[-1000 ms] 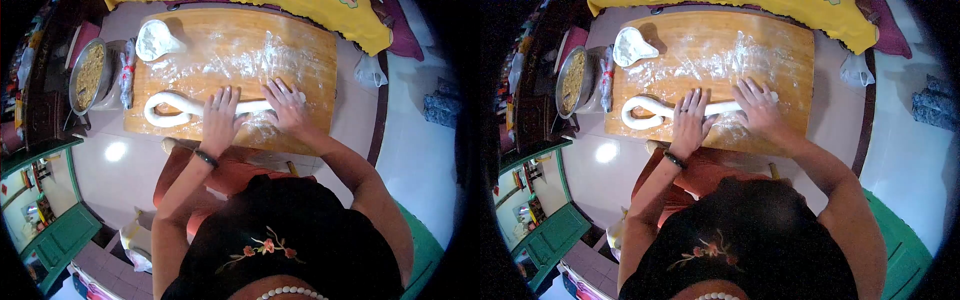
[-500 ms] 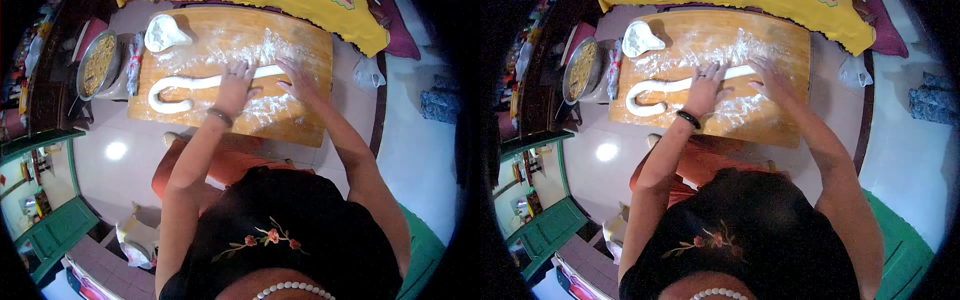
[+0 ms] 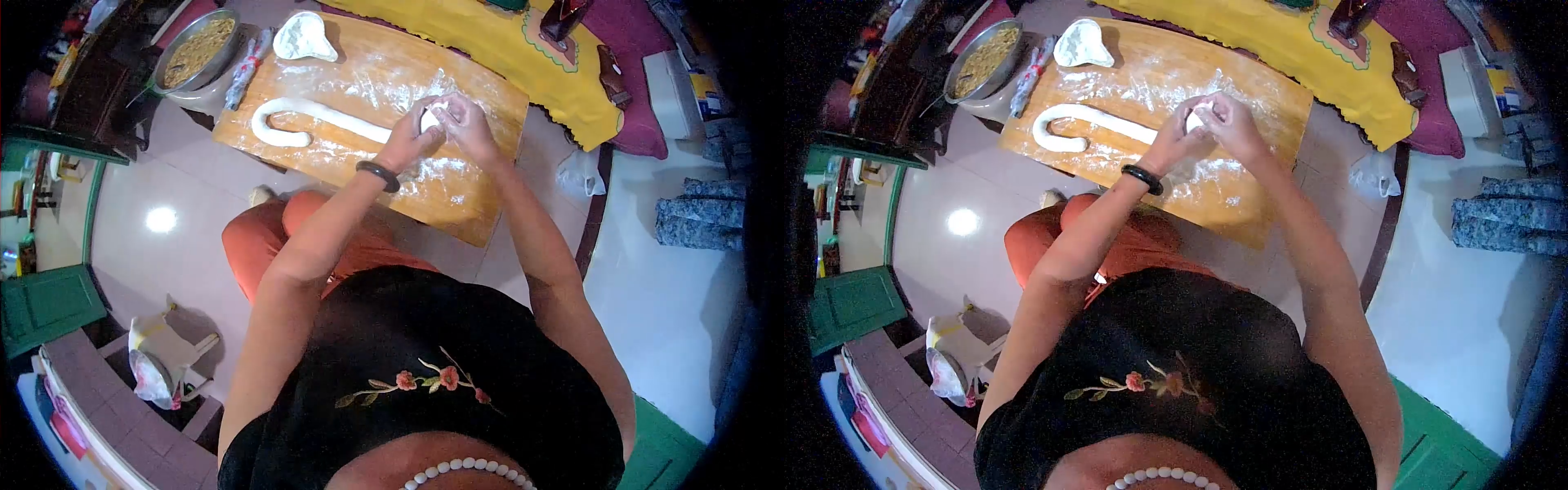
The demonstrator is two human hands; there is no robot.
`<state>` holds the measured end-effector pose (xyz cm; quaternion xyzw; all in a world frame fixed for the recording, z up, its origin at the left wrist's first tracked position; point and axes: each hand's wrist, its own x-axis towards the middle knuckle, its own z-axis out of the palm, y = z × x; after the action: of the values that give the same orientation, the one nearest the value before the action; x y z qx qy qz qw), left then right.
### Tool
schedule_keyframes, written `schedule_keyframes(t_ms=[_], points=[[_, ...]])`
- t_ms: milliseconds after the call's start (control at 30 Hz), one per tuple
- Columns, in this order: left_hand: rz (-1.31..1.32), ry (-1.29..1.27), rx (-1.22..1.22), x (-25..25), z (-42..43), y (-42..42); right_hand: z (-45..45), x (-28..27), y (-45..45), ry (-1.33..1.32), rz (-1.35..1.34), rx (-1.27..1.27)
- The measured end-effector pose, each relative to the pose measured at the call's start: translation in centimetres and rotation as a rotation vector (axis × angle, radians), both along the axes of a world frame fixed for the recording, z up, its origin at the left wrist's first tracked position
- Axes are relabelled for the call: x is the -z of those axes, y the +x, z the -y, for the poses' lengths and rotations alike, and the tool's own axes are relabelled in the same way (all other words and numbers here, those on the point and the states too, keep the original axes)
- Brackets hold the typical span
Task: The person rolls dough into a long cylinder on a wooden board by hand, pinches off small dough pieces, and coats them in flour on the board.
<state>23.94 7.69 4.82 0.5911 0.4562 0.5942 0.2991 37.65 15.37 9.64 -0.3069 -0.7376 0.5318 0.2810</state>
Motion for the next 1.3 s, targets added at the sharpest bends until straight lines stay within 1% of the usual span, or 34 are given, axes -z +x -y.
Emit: schedule_keyframes(t_ms=[67,200,233,333,367,433,533,567,633,700,800,833,933,967,1067,1100,1133,1200,1300], points=[[0.096,-0.059,0.015,-0.5,1.3,-0.8,0.7,0.9,-0.3,0.058,0.013,0.013],[0.171,-0.578,-0.119,-1.1,2.2,-4.0,2.7,0.6,-1.7,0.096,-0.029,0.008],[0.331,-0.544,-0.214,-4.9,4.2,-2.7,2.7,0.7,-2.0,0.114,0.022,-0.004],[0.429,-0.583,-0.196,-4.8,4.7,-4.2,3.6,0.5,-3.7,0.366,-0.047,0.111],[0.547,-0.557,-0.184,-4.6,4.6,-4.3,3.8,0.1,-4.4,0.339,-0.079,0.058],[0.559,-0.519,-0.166,-4.3,5.0,-4.3,4.0,-1.6,-5.8,0.283,-0.139,-0.047],[0.615,-0.489,-0.097,-3.1,4.8,-5.2,4.7,-3.3,-8.1,0.462,-0.152,-0.156],[0.627,-0.492,-0.079,-2.8,4.8,-5.4,5.1,-3.8,-8.8,0.451,-0.085,-0.191],[0.649,-0.468,-0.085,-1.8,4.9,-5.7,5.8,-2.8,-9.2,0.632,0.244,-0.295],[0.660,-0.419,-0.126,-1.2,5.3,-5.5,5.0,-2.2,-9.4,0.590,0.452,-0.349],[0.674,-0.422,-0.190,-1.2,5.0,-5.2,2.8,-3.0,-9.4,0.422,-0.047,-0.272],[0.514,-0.623,-0.152,-3.5,6.0,-5.9,3.0,-4.3,-8.9,0.642,0.174,-0.214],[0.566,-0.349,-0.058,-1.7,5.5,-5.5,5.6,-3.0,-8.9,0.729,0.571,-0.407],[0.591,-0.408,-0.081,0.8,4.5,-5.3,4.3,-2.4,-8.8,0.543,0.401,-0.413],[0.716,-0.487,-0.137,-2.2,5.4,-4.5,1.4,-1.3,-9.7,0.590,0.113,-0.363],[0.786,-0.372,-0.121,-1.8,5.1,-4.4,1.6,-0.8,-9.2,0.590,0.024,-0.330],[0.799,-0.431,-0.119,-1.7,5.0,-4.0,3.4,-0.4,-9.1,0.551,0.316,-0.398],[0.820,-0.520,-0.120,-2.5,4.0,-4.0,2.6,-0.3,-8.8,0.554,0.249,-0.376],[0.660,-0.587,-0.166,-3.6,3.6,-4.4,0.1,-2.2,-8.3,0.135,-0.111,0.012]])
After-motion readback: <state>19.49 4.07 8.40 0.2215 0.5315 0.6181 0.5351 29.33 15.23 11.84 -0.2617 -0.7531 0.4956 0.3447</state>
